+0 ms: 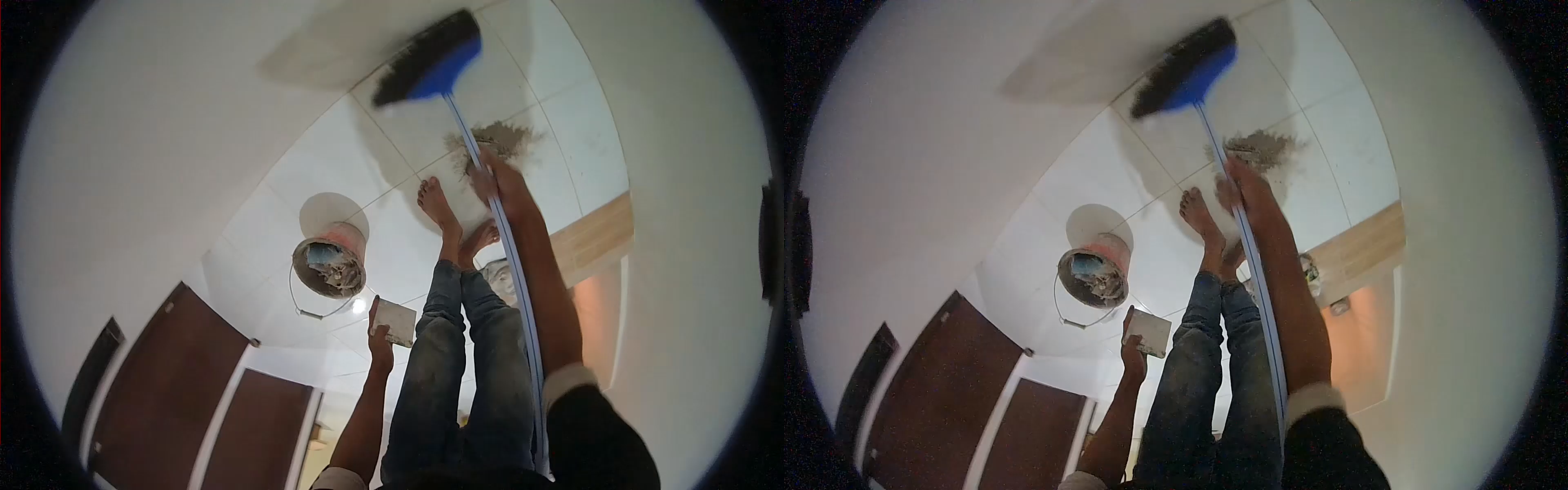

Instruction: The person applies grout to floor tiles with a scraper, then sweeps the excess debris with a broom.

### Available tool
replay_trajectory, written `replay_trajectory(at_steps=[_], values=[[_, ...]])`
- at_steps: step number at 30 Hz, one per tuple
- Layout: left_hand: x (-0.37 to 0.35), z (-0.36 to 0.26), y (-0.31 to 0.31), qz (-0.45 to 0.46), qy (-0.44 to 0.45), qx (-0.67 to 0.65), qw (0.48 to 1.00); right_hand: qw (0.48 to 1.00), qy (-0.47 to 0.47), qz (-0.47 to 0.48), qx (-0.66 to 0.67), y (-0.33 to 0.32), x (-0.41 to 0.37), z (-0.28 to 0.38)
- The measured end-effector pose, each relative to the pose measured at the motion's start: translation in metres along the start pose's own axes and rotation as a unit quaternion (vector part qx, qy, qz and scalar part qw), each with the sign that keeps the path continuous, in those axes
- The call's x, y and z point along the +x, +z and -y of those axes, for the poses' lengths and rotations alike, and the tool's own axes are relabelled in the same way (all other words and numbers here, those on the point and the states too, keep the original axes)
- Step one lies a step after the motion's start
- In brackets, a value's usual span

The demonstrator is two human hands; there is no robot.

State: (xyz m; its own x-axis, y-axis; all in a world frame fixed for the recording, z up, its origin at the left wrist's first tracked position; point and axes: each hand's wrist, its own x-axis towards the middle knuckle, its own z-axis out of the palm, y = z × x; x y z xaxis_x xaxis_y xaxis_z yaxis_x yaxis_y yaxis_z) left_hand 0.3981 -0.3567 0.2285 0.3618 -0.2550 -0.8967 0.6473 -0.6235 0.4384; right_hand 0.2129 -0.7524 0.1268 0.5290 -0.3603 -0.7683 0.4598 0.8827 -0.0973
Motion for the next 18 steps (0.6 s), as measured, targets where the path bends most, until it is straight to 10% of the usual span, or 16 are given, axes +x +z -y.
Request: replay_trajectory(at_steps=[4, 9, 13, 18], values=[[0.004, -0.005, 0.019, 0.021, 0.006, 0.043, 0.999, 0.956, -0.163, -0.057, -0.239, -0.102, 0.097, 0.034], [-0.008, -0.005, 0.038, 0.03, 0.023, 0.037, 0.999, 0.971, 0.011, -0.191, 0.142, -0.167, -0.04, 0.012], [-0.016, -0.014, 0.066, 0.072, 0.051, 0.03, 0.996, 0.98, 0.002, -0.138, 0.145, -0.145, -0.154, 0.036], [-0.026, 0.004, 0.092, 0.077, 0.011, 0.043, 0.996, 0.934, -0.119, -0.268, -0.205, -0.099, -0.211, 0.104]])
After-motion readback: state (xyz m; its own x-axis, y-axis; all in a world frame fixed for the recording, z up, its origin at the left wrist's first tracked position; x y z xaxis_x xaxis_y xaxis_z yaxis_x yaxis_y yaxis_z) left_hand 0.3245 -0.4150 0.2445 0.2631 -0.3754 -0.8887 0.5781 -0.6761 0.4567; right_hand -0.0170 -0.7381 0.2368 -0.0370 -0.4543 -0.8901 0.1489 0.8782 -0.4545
